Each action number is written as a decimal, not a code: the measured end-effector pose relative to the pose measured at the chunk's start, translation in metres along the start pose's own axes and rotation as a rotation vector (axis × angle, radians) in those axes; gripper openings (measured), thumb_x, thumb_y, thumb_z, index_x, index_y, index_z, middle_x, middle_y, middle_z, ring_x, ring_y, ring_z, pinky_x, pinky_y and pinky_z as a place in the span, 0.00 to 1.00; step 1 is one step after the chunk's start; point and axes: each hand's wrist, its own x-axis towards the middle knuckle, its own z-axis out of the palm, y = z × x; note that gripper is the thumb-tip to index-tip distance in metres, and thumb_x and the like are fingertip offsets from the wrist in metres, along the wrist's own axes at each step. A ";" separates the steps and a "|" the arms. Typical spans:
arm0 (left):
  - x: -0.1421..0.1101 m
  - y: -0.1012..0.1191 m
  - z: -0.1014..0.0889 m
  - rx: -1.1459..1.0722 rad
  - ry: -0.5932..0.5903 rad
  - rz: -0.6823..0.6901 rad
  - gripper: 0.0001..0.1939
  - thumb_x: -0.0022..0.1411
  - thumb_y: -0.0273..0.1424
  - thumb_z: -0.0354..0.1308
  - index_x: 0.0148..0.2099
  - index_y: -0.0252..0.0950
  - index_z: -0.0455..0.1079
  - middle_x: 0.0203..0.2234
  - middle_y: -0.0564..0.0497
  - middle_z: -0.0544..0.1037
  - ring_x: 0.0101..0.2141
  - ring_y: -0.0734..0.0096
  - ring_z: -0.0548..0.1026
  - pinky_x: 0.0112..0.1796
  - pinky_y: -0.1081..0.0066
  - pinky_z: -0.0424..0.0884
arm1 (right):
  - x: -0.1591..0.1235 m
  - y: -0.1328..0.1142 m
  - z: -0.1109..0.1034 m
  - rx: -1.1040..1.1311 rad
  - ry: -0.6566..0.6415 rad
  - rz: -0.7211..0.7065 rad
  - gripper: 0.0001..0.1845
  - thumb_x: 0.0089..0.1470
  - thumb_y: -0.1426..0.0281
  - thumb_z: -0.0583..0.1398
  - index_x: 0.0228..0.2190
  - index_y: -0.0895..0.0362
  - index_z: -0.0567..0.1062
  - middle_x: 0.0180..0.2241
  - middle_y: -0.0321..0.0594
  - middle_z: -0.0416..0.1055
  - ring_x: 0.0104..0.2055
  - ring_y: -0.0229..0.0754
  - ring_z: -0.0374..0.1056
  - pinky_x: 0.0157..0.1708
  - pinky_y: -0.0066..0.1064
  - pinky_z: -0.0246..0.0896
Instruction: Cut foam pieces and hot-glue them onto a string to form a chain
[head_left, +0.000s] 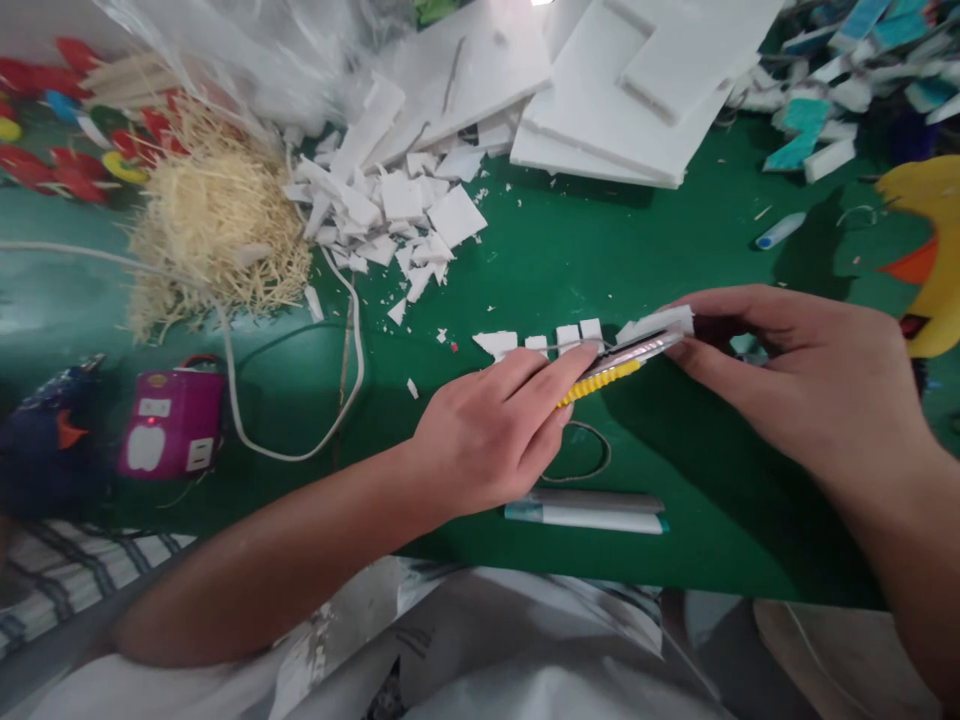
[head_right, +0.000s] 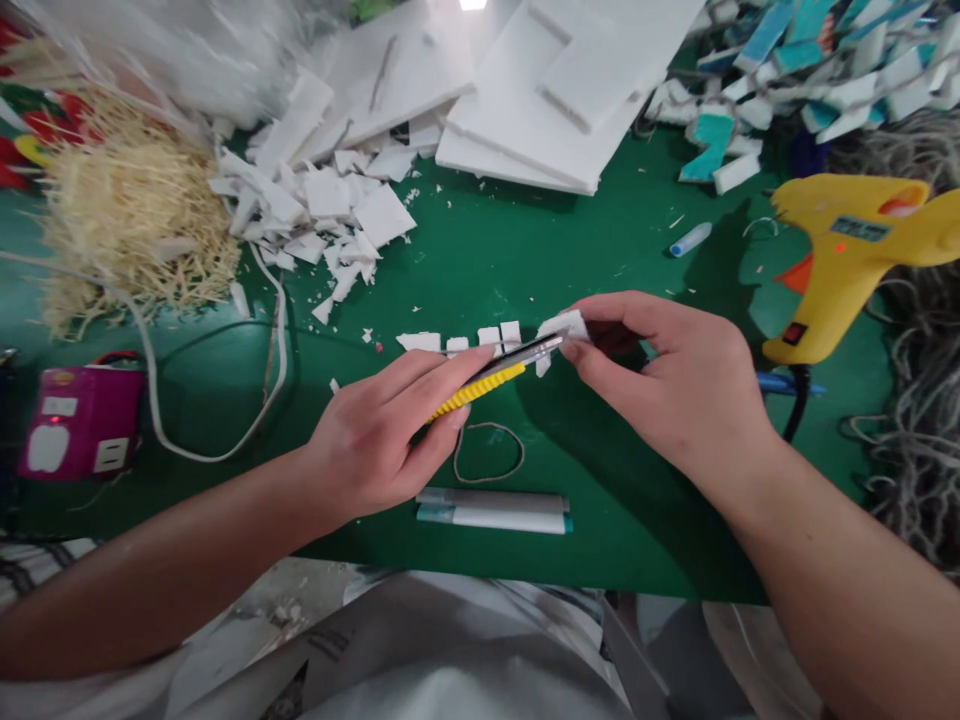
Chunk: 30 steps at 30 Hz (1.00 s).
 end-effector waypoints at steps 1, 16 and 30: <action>0.000 0.000 0.000 0.003 0.000 0.003 0.21 0.76 0.28 0.45 0.65 0.30 0.66 0.43 0.46 0.81 0.38 0.72 0.81 0.37 0.75 0.80 | 0.000 0.000 0.000 0.006 0.000 0.001 0.11 0.43 0.61 0.65 0.30 0.50 0.85 0.22 0.34 0.75 0.20 0.33 0.55 0.18 0.28 0.44; -0.001 -0.001 0.000 0.007 -0.012 0.015 0.21 0.77 0.28 0.44 0.66 0.30 0.65 0.43 0.46 0.81 0.37 0.75 0.80 0.36 0.78 0.78 | -0.004 0.009 0.000 0.014 0.001 -0.087 0.12 0.51 0.60 0.65 0.34 0.51 0.86 0.26 0.35 0.79 0.24 0.34 0.66 0.20 0.27 0.52; -0.003 0.001 -0.003 -0.008 -0.066 0.033 0.23 0.76 0.24 0.45 0.70 0.34 0.58 0.38 0.53 0.78 0.32 0.78 0.75 0.30 0.79 0.73 | -0.007 0.020 0.006 0.057 0.052 -0.212 0.11 0.59 0.61 0.63 0.36 0.48 0.86 0.33 0.35 0.83 0.33 0.40 0.78 0.33 0.32 0.74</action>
